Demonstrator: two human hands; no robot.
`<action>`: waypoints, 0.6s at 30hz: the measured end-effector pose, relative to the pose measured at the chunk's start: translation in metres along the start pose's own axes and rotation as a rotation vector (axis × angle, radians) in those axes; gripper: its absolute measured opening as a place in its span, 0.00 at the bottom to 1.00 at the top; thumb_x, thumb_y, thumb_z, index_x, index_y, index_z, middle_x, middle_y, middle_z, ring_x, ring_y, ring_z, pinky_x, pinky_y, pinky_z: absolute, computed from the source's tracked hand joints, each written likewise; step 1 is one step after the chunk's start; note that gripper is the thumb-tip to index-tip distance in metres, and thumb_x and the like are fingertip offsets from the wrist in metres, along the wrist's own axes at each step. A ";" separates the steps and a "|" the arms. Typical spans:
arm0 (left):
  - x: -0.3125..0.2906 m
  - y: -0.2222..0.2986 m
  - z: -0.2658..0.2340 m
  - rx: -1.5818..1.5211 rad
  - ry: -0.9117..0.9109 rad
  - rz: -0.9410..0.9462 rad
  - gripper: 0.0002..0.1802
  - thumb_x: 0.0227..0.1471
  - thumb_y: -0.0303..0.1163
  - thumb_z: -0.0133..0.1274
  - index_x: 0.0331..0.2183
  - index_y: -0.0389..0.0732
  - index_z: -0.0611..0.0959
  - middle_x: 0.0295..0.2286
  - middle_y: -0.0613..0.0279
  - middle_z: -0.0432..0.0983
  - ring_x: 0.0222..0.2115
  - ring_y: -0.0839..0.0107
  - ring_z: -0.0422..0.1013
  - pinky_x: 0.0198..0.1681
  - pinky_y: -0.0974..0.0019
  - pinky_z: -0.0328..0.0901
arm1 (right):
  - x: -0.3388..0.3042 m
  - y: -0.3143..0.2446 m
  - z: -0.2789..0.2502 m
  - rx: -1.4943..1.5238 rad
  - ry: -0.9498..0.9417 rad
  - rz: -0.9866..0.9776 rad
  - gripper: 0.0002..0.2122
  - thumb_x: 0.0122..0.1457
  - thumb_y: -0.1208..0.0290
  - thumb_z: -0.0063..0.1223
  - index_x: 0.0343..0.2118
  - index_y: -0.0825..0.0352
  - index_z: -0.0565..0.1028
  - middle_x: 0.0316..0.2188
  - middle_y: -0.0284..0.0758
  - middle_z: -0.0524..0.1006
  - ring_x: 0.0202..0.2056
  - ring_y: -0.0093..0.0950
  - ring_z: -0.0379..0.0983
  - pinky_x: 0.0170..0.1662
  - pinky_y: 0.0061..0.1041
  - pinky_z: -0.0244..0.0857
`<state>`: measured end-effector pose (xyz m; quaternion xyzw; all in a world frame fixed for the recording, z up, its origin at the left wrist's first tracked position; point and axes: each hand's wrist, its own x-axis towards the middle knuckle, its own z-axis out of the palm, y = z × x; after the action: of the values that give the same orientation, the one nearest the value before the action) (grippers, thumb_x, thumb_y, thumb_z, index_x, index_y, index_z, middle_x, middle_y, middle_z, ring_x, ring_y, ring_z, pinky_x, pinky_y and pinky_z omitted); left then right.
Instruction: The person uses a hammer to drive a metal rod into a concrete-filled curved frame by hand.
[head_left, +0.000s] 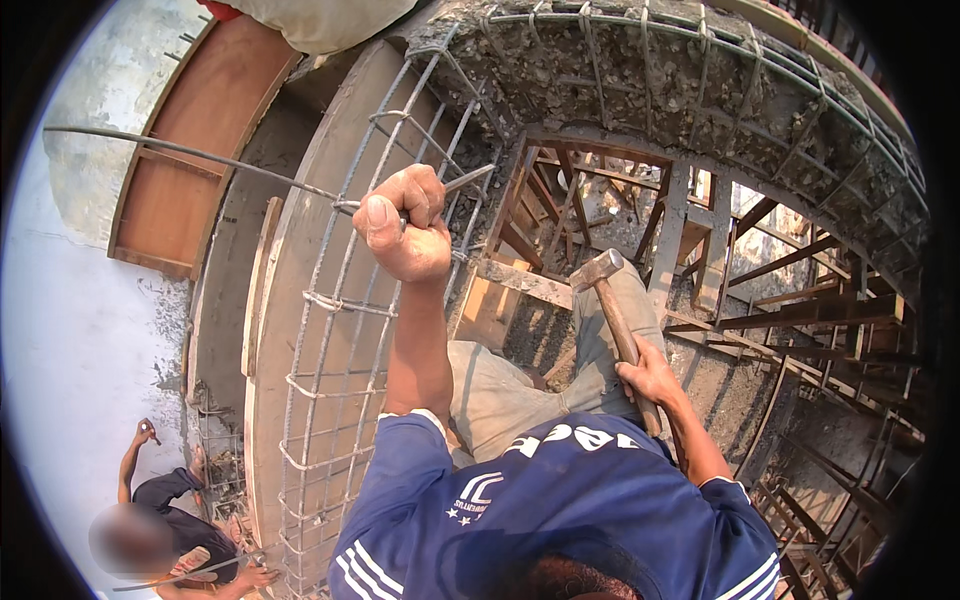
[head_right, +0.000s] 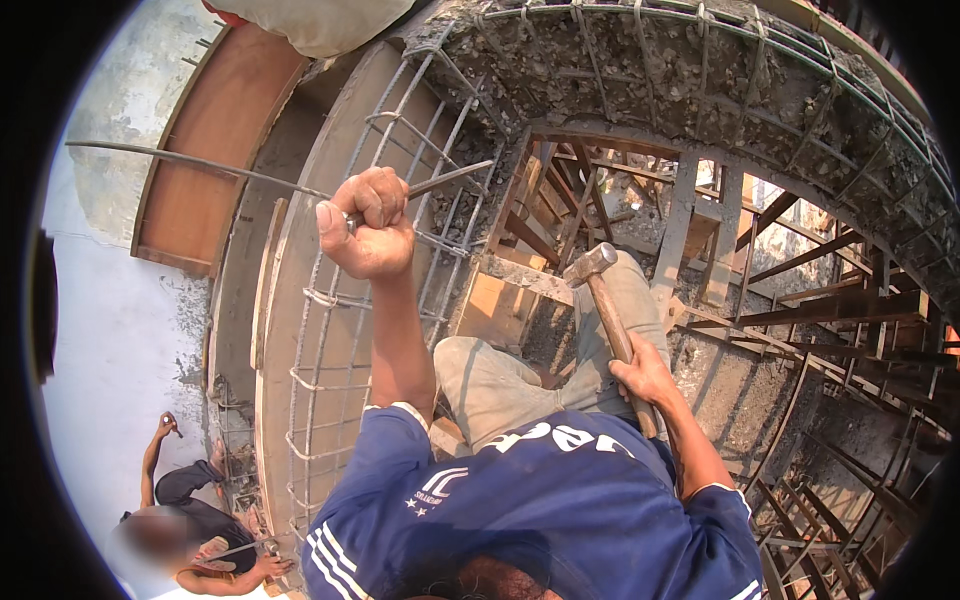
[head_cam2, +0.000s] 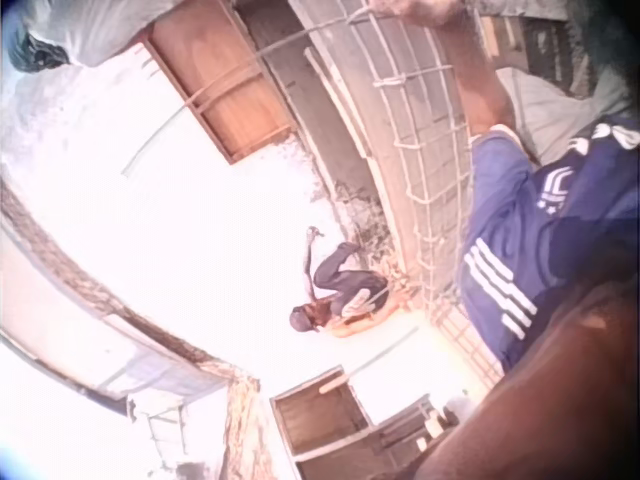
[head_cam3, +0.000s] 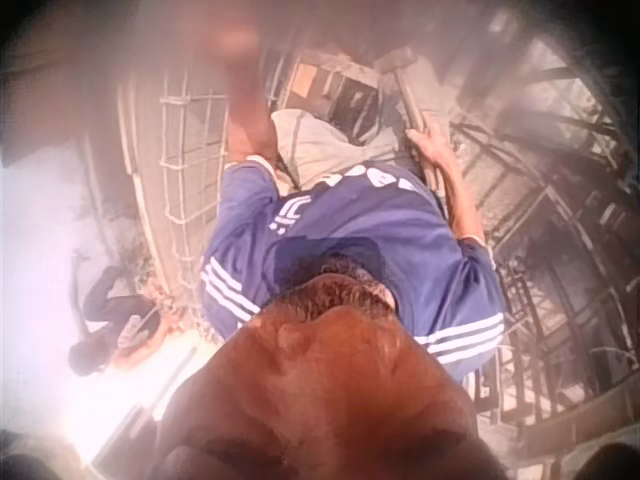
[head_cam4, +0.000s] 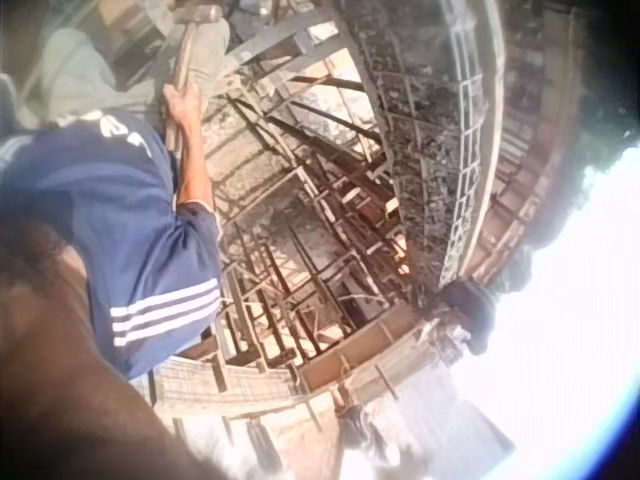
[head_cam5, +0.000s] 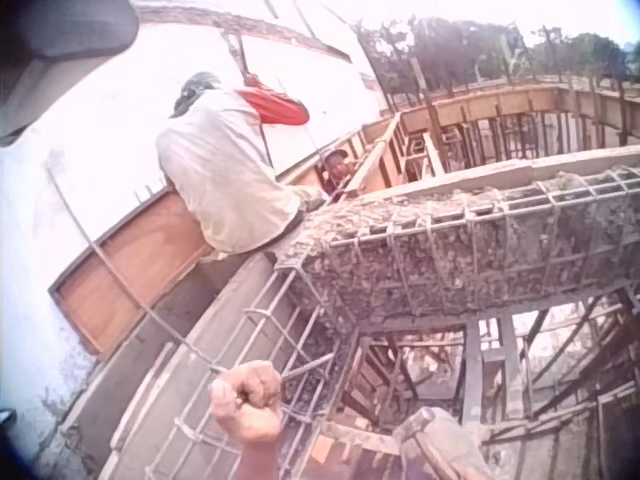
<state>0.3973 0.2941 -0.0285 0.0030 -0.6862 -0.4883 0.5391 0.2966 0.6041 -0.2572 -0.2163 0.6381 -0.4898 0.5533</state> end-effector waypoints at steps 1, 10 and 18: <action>0.011 -0.001 0.003 -0.009 0.024 0.030 0.31 0.59 0.55 0.33 0.13 0.46 0.54 0.12 0.68 0.48 0.15 0.75 0.44 0.20 0.67 0.41 | -0.006 -0.007 0.002 0.010 0.014 -0.026 0.18 0.53 0.75 0.54 0.48 0.71 0.68 0.16 0.31 0.70 0.14 0.23 0.69 0.17 0.26 0.63; 0.068 -0.080 -0.030 -0.048 0.152 -0.002 0.31 0.59 0.55 0.36 0.12 0.47 0.54 0.10 0.70 0.46 0.13 0.75 0.44 0.18 0.68 0.43 | -0.037 -0.062 -0.008 -0.056 0.031 -0.388 0.15 0.53 0.79 0.54 0.45 0.71 0.67 0.22 0.29 0.66 0.16 0.20 0.67 0.18 0.22 0.63; 0.071 -0.083 -0.037 -0.047 0.090 0.066 0.34 0.62 0.56 0.42 0.12 0.45 0.57 0.11 0.69 0.49 0.14 0.75 0.48 0.18 0.69 0.47 | -0.065 -0.192 -0.013 0.065 0.148 -0.773 0.16 0.52 0.78 0.58 0.42 0.71 0.68 0.23 0.33 0.73 0.19 0.18 0.68 0.23 0.20 0.62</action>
<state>0.3521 0.1881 -0.0345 -0.0103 -0.6492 -0.4858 0.5851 0.2529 0.5802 -0.0605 -0.3874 0.5319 -0.6962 0.2871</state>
